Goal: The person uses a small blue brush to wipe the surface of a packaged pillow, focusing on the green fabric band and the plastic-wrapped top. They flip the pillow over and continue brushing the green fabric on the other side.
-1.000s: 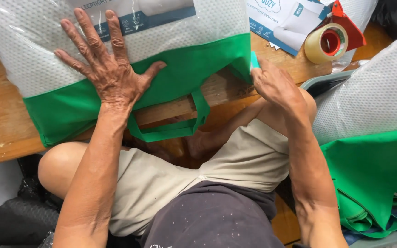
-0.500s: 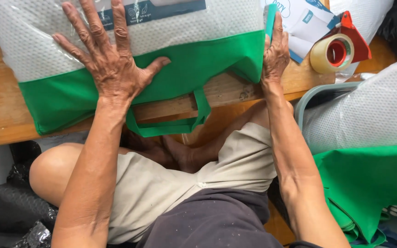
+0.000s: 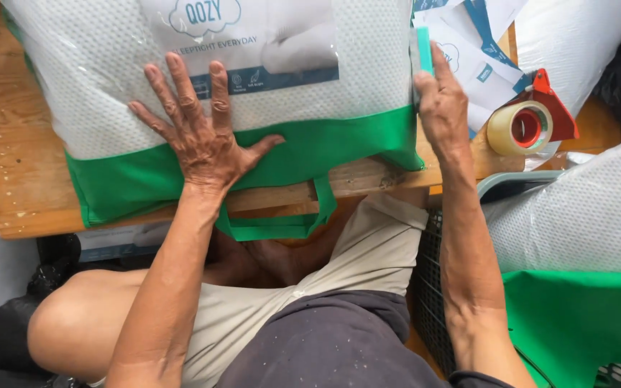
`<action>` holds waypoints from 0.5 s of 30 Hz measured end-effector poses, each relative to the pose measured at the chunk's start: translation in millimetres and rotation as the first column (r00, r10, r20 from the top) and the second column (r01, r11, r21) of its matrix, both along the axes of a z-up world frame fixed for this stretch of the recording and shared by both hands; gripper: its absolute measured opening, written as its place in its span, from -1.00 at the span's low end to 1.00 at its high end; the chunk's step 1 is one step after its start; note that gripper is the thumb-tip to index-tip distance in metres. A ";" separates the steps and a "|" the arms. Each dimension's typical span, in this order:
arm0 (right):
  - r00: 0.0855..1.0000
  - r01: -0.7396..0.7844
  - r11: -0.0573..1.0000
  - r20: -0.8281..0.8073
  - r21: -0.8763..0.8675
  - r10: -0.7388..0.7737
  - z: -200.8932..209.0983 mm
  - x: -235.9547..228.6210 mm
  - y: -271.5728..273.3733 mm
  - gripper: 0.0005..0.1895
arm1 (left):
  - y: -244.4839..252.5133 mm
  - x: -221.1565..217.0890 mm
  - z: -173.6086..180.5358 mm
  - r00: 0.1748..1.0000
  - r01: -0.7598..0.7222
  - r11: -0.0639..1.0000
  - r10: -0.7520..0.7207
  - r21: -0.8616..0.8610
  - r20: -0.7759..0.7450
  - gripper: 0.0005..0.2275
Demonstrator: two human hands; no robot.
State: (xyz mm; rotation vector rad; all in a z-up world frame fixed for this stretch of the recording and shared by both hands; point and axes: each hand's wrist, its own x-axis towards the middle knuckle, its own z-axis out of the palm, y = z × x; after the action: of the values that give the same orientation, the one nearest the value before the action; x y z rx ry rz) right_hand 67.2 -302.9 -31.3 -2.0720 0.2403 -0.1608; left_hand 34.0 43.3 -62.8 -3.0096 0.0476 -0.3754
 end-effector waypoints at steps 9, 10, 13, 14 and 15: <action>0.760 -0.269 0.869 -0.646 -0.416 -0.074 63.1 -82.6 13.8 -0.33 | 3.7 -4.0 -24.1 0.977 0.119 0.986 -0.095 -0.119 0.193 0.11; 0.692 -0.357 0.813 -0.715 -0.460 -0.101 64.2 -86.8 3.4 -0.36 | 3.3 -4.4 -26.3 0.966 0.147 0.977 -0.108 -0.155 0.235 0.10; 0.944 -0.127 0.830 -0.323 -0.542 -0.066 80.5 -60.0 -13.5 -0.35 | 4.1 -0.6 -36.8 0.944 0.182 0.967 -0.122 -0.178 0.306 0.10; 0.944 -0.129 0.830 -0.323 -0.543 -0.065 86.0 -39.4 -11.3 -0.35 | 3.7 -0.7 -38.5 0.945 0.180 0.967 -0.120 -0.179 0.306 0.10; 0.984 -0.076 0.901 -0.176 -0.428 -0.001 91.6 -18.9 -8.9 -0.38 | 3.7 0.9 -39.9 0.938 0.192 0.962 -0.123 -0.192 0.323 0.10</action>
State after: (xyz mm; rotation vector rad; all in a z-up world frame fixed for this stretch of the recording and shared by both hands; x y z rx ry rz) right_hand 48.2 -311.7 60.3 -2.5391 0.2892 -0.0081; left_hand 34.9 47.0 -102.7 -3.1286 0.2388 -0.9228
